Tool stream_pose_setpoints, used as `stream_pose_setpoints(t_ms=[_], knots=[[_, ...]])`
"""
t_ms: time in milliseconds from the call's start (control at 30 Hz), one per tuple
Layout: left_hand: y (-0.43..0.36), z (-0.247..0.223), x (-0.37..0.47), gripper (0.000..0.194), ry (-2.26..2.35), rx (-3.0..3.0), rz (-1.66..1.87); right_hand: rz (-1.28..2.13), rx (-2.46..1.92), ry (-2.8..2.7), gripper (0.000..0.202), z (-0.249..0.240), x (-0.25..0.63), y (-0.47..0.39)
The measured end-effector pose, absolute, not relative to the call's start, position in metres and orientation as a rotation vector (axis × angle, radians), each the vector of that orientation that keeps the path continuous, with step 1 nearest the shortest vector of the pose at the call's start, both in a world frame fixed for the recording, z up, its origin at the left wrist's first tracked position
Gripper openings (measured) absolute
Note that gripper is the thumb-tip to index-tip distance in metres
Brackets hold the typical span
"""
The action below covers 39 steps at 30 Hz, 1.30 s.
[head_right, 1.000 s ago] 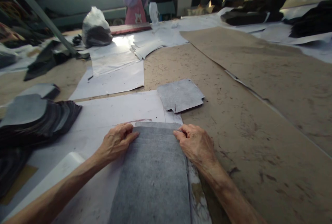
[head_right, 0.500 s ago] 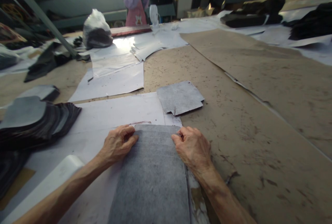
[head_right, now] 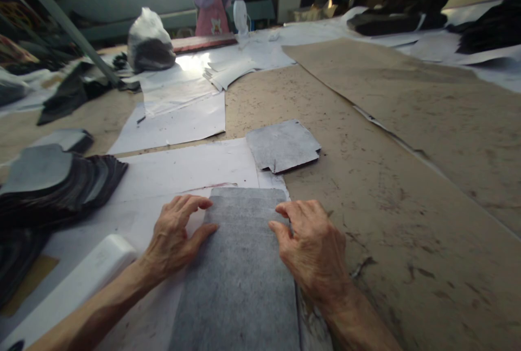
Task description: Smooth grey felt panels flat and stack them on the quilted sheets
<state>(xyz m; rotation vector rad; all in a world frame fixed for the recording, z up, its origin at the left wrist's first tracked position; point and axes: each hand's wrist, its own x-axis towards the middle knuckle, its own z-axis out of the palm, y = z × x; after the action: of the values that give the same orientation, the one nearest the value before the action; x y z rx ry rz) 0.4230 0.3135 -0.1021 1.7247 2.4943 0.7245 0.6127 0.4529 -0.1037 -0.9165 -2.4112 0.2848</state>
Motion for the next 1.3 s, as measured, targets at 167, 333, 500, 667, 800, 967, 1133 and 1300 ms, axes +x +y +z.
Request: stream_pose_setpoints(t_ms=[167, 333, 500, 667, 800, 967, 1133, 1300], knots=[[0.316, -0.096, 0.422, 0.017, 2.421, 1.577, 0.597, 0.501, -1.178, -2.597, 0.015, -0.094, 0.608, 0.453], [0.319, -0.091, 0.418, 0.018, 2.409, 1.383, 0.497, 0.724, -1.621, -2.603, 0.016, -0.082, 0.606, 0.455], [0.314, -0.091, 0.415, 0.02, 2.379, 1.374, 0.5, 0.741, -1.636, -2.542, 0.022, -0.086, 0.613, 0.453], [0.317, -0.091, 0.415, 0.022, 2.368, 1.326, 0.534, 0.853, -1.627, -2.432, 0.02, -0.089, 0.612, 0.454], [0.319, -0.091, 0.414, 0.021, 2.348, 1.316, 0.542, 0.965, -1.675, -2.397, 0.018, -0.087, 0.61, 0.454], [0.319, -0.09, 0.415, 0.019, 2.328, 1.309, 0.559, 1.02, -1.713, -2.379, 0.015, -0.085, 0.609, 0.453], [0.319, -0.091, 0.416, 0.018, 2.334, 1.316, 0.553, 1.065, -1.673, -2.373, 0.016, -0.084, 0.608, 0.454], [0.316, -0.092, 0.42, 0.017, 2.367, 1.334, 0.55, 0.91, -1.72, -2.484, 0.017, -0.081, 0.606, 0.452]])
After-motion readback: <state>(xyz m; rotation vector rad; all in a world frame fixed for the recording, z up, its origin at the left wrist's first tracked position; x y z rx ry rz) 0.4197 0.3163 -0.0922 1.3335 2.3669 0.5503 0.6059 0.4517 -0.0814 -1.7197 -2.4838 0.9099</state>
